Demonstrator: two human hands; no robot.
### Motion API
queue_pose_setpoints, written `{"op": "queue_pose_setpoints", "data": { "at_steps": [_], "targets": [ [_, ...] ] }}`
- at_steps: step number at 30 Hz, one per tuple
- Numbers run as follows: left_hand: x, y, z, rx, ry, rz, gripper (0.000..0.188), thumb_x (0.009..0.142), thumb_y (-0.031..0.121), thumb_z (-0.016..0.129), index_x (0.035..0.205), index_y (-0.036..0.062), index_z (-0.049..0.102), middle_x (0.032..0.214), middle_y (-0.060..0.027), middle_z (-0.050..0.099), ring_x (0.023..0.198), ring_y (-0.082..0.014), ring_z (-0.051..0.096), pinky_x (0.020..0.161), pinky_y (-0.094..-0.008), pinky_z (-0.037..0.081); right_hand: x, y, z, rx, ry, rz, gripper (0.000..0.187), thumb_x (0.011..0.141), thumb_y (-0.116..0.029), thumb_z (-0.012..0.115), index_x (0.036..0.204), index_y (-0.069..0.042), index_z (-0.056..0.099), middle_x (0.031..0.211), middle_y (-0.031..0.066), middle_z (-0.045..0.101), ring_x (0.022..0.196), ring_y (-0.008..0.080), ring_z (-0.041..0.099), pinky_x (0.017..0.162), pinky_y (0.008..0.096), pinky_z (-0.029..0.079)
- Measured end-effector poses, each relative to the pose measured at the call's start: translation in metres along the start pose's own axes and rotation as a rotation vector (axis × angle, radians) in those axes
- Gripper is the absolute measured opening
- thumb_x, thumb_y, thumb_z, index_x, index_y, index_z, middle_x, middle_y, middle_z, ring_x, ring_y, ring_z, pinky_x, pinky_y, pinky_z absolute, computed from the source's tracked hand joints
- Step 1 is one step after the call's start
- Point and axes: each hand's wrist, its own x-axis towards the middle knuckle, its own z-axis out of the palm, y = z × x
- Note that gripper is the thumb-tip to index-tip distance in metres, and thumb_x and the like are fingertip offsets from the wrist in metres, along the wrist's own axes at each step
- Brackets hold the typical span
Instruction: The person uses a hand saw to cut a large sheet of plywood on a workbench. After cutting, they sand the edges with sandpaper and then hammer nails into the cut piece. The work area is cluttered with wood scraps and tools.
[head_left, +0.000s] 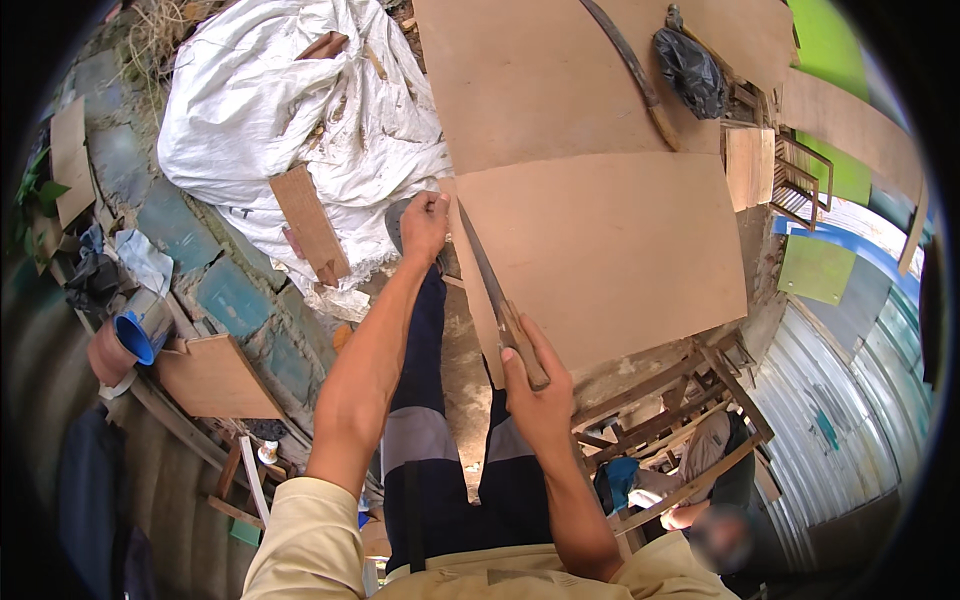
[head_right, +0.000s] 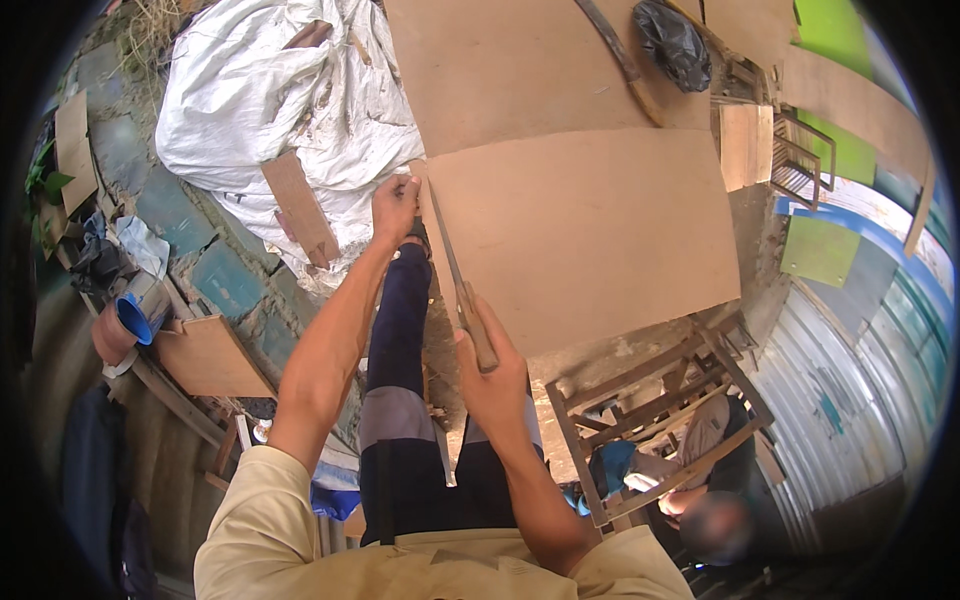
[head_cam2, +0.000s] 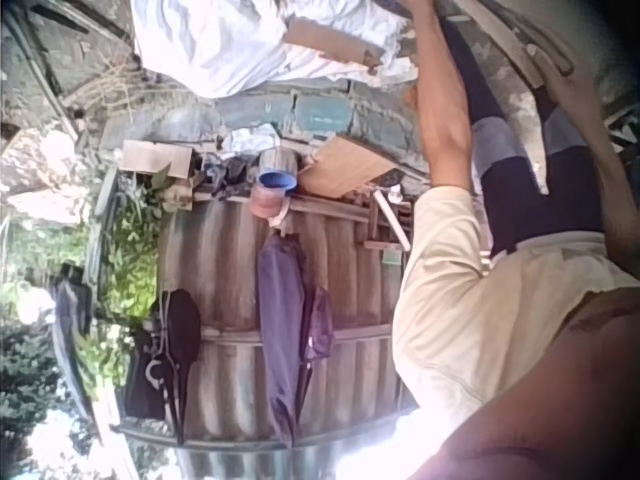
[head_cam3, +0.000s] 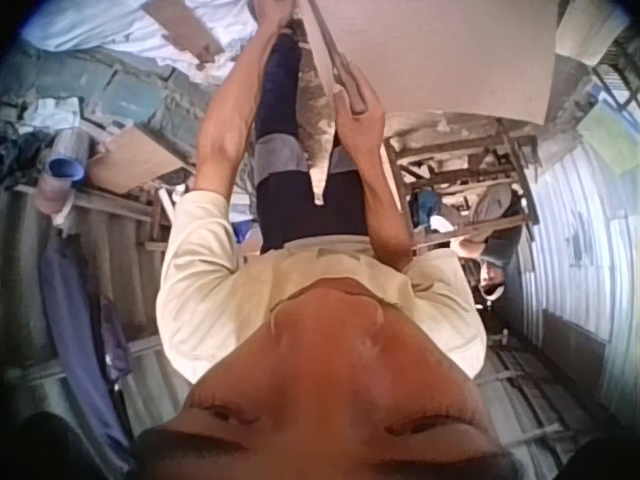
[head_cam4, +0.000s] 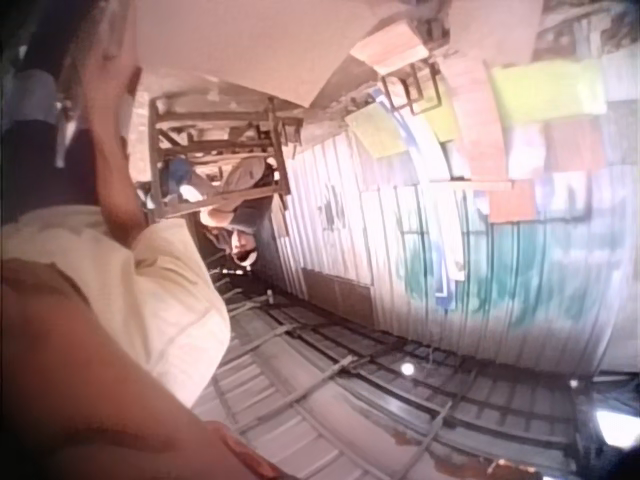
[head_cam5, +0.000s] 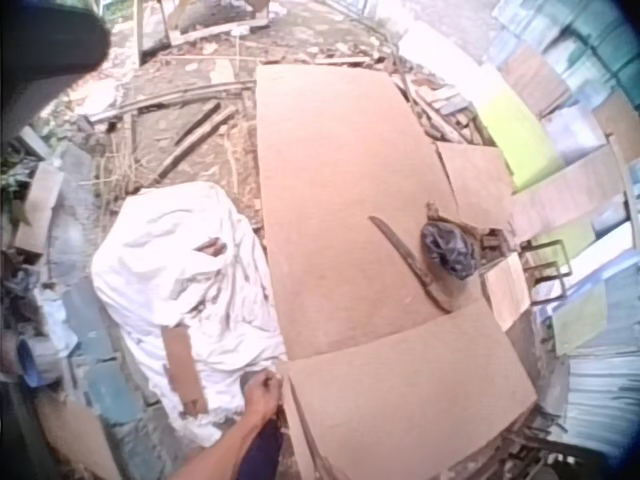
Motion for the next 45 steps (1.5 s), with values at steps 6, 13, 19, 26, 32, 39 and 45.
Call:
{"op": "queue_pose_setpoints", "data": {
  "at_steps": [6, 13, 19, 26, 32, 39, 45],
  "targets": [
    [-0.001, 0.004, 0.003, 0.048, 0.015, 0.018, 0.030, 0.097, 0.028, 0.068, 0.098, -0.0017, 0.070, 0.080, -0.0132, 0.071, 0.070, -0.0235, 0.066, 0.068, -0.0356, 0.053, 0.125, 0.051, 0.069, -0.159, 0.073, -0.270, 0.048, 0.098, -0.018, 0.066, 0.140, 0.003, 0.058, 0.129, 0.0240, 0.069, 0.120, 0.0291, 0.066, 0.102, 0.0358, 0.049],
    [0.002, 0.003, 0.007, 0.062, 0.006, 0.015, 0.029, 0.098, 0.026, 0.068, 0.099, -0.0024, 0.070, 0.078, -0.0067, 0.068, 0.065, -0.0121, 0.061, 0.060, -0.0296, 0.051, 0.149, 0.015, 0.058, -0.144, 0.009, -0.123, 0.052, 0.096, -0.023, 0.068, 0.142, -0.001, 0.058, 0.130, 0.0239, 0.068, 0.121, 0.0310, 0.067, 0.102, 0.0343, 0.049],
    [-0.001, 0.001, 0.001, 0.029, 0.017, -0.029, 0.029, 0.098, 0.027, 0.068, 0.098, -0.0015, 0.070, 0.077, -0.0073, 0.068, 0.066, -0.0154, 0.062, 0.062, -0.0315, 0.050, 0.026, -0.009, 0.002, -0.045, -0.012, -0.039, 0.049, 0.099, -0.016, 0.065, 0.143, 0.003, 0.056, 0.134, 0.0237, 0.066, 0.126, 0.0295, 0.063, 0.105, 0.0357, 0.047],
    [-0.007, 0.009, -0.001, 0.053, 0.060, -0.025, 0.030, 0.096, 0.030, 0.068, 0.095, -0.0005, 0.071, 0.079, -0.0134, 0.072, 0.071, -0.0237, 0.068, 0.071, -0.0369, 0.052, 0.047, 0.045, 0.042, -0.005, 0.011, -0.211, 0.047, 0.100, -0.014, 0.064, 0.143, 0.003, 0.056, 0.135, 0.0236, 0.065, 0.126, 0.0246, 0.062, 0.106, 0.0363, 0.046],
    [-0.014, 0.025, 0.010, 0.025, 0.054, 0.068, 0.029, 0.097, 0.028, 0.067, 0.096, -0.0011, 0.070, 0.079, -0.0154, 0.072, 0.071, -0.0248, 0.069, 0.070, -0.0371, 0.052, 0.182, 0.053, 0.072, -0.214, 0.047, -0.150, 0.049, 0.098, -0.019, 0.066, 0.142, 0.001, 0.058, 0.088, 0.0128, 0.070, 0.074, 0.0173, 0.065, 0.069, 0.0300, 0.051],
    [-0.006, 0.003, -0.008, 0.004, 0.066, 0.038, 0.029, 0.098, 0.027, 0.067, 0.096, -0.0025, 0.070, 0.077, -0.0122, 0.070, 0.067, -0.0196, 0.065, 0.066, -0.0342, 0.052, 0.075, 0.013, 0.019, -0.030, -0.034, -0.022, 0.050, 0.099, -0.020, 0.065, 0.142, 0.004, 0.056, 0.134, 0.0235, 0.065, 0.124, 0.0295, 0.064, 0.104, 0.0353, 0.047],
    [-0.010, 0.005, 0.000, 0.012, 0.088, 0.058, 0.029, 0.098, 0.027, 0.066, 0.097, -0.0015, 0.070, 0.077, -0.0130, 0.071, 0.069, -0.0231, 0.068, 0.069, -0.0359, 0.052, -0.014, 0.002, -0.013, 0.071, -0.025, 0.194, 0.049, 0.101, -0.017, 0.064, 0.144, 0.006, 0.054, 0.130, 0.0213, 0.065, 0.115, 0.0241, 0.060, 0.097, 0.0346, 0.046]
  ]
}}
